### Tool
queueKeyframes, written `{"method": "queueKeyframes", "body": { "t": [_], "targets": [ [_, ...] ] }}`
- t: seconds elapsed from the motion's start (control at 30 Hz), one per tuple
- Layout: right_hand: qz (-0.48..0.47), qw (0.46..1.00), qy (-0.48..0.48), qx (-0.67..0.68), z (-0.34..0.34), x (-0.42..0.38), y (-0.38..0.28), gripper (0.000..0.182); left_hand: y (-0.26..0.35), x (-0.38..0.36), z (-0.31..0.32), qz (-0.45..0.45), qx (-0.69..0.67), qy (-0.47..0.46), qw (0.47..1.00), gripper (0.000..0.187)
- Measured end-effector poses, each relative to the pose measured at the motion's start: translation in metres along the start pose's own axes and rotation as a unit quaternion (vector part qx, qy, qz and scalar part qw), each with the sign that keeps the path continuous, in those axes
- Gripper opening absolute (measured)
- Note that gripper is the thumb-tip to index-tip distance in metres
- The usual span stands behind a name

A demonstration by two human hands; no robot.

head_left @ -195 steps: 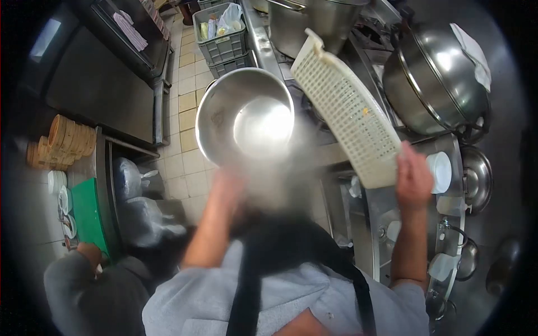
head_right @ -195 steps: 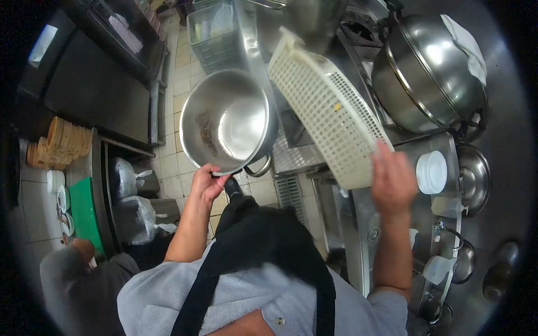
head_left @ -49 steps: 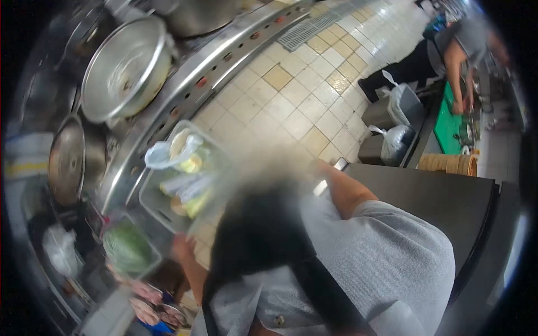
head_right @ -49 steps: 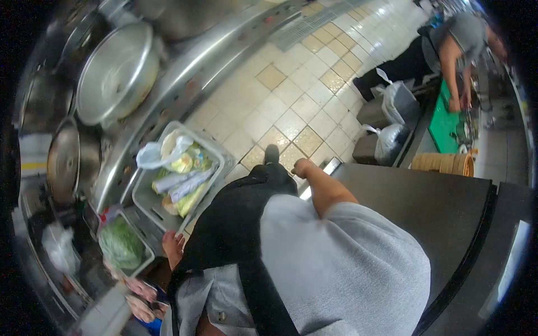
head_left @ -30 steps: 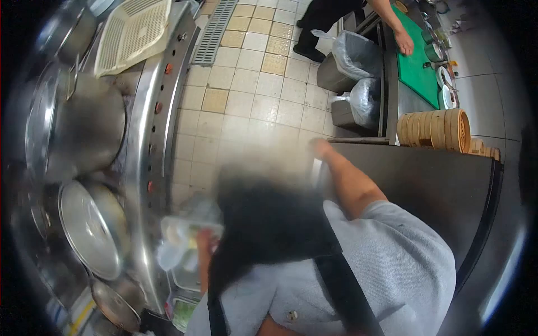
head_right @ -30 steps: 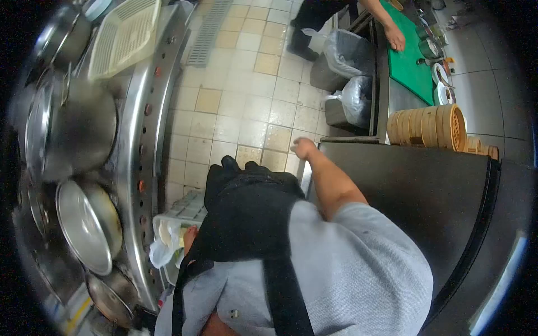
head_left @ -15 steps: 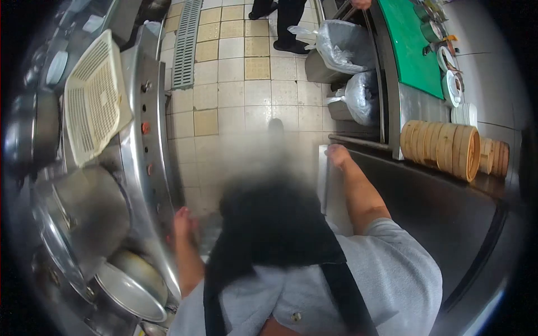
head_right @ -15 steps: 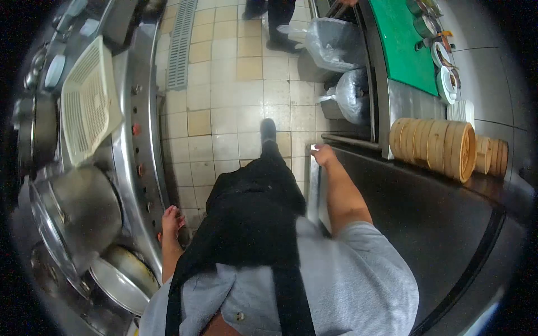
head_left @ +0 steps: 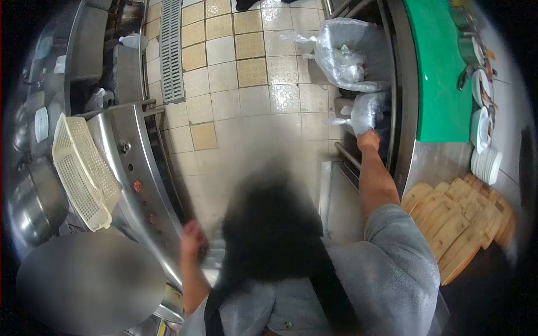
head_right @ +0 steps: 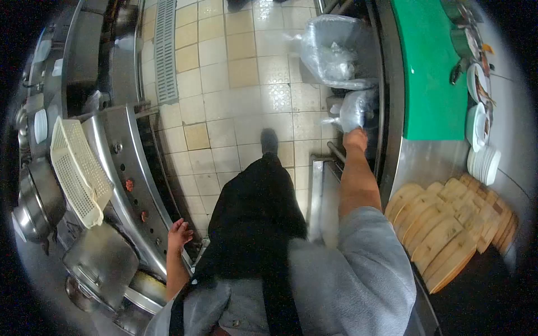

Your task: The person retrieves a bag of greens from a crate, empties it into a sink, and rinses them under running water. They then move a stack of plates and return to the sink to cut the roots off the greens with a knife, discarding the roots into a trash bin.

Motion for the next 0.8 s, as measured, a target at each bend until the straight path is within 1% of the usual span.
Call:
{"method": "queueKeyframes", "body": {
  "t": [0.03, 0.1, 0.13, 0.2, 0.23, 0.3, 0.4, 0.43, 0.47, 0.5, 0.53, 0.6, 0.63, 0.67, 0.73, 0.77, 0.8],
  "targets": [
    [-0.001, 1.000, -0.006, -0.002, 0.001, 0.003, -0.004, 0.042, 0.006, -0.003, 0.003, -0.005, 0.003, 0.004, 1.000, 0.047],
    [0.100, 0.994, 0.025, 0.018, -0.005, 0.007, -0.003, 0.052, 0.015, -0.004, 0.004, -0.007, 0.025, 0.039, 0.999, 0.048],
    [0.102, 0.994, 0.021, 0.014, -0.003, 0.008, -0.002, 0.052, 0.015, -0.003, 0.005, -0.011, 0.028, 0.040, 0.999, 0.048],
    [0.124, 0.990, 0.032, 0.059, -0.003, 0.010, 0.003, 0.055, 0.016, -0.001, 0.007, -0.017, 0.060, 0.017, 0.998, 0.048],
    [0.125, 0.990, 0.030, 0.056, -0.003, 0.012, 0.003, 0.055, 0.015, -0.001, 0.007, -0.020, 0.062, 0.017, 0.998, 0.048],
    [0.132, 0.991, -0.036, 0.003, 0.000, 0.019, 0.004, 0.058, 0.011, 0.003, 0.011, -0.041, 0.064, 0.015, 0.997, 0.047],
    [0.130, 0.989, -0.068, 0.009, 0.019, 0.042, 0.011, 0.064, 0.021, 0.002, 0.018, -0.061, 0.062, 0.013, 0.996, 0.049],
    [0.079, 0.995, -0.057, -0.012, 0.025, 0.048, 0.014, 0.066, 0.022, 0.006, 0.014, -0.066, 0.068, 0.015, 0.995, 0.049],
    [0.065, 0.994, -0.071, -0.052, 0.037, 0.051, 0.014, 0.060, 0.021, 0.011, 0.015, -0.061, 0.066, 0.010, 0.996, 0.050],
    [0.053, 0.990, -0.084, -0.095, 0.043, 0.046, 0.018, 0.056, 0.020, 0.015, 0.016, -0.058, 0.064, 0.002, 0.996, 0.051],
    [0.059, 0.989, -0.085, -0.102, 0.038, 0.029, 0.013, 0.056, 0.031, 0.011, 0.025, -0.064, 0.084, 0.018, 0.994, 0.052],
    [0.048, 0.984, -0.070, -0.157, 0.014, -0.022, -0.034, 0.061, 0.028, 0.017, 0.029, -0.066, 0.068, 0.005, 0.996, 0.052],
    [0.046, 0.984, -0.070, -0.159, 0.021, -0.037, -0.045, 0.061, 0.027, 0.018, 0.027, -0.064, 0.054, -0.003, 0.996, 0.053],
    [0.045, 0.987, -0.059, -0.145, 0.032, -0.050, -0.055, 0.063, 0.025, 0.019, 0.028, -0.065, 0.050, 0.001, 0.997, 0.053],
    [0.020, 0.991, -0.048, -0.127, 0.040, -0.072, -0.080, 0.065, 0.021, 0.022, 0.030, -0.049, 0.012, -0.023, 0.998, 0.054],
    [0.019, 0.995, -0.056, -0.083, 0.038, -0.086, -0.093, 0.065, 0.008, 0.027, 0.022, -0.045, -0.001, -0.005, 0.999, 0.054],
    [0.013, 0.997, -0.067, -0.040, 0.038, -0.099, -0.114, 0.064, -0.014, 0.038, 0.013, -0.036, 0.017, -0.019, 0.999, 0.054]
  ]
}}
Point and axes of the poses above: each hand's wrist, its own x-axis towards the middle knuckle, its own z-axis out of the palm, y = z × x, the point moved 4 cm from there along x, towards the middle knuckle, and after that the axes turned 8 degrees about z, right-handed, at the moved point
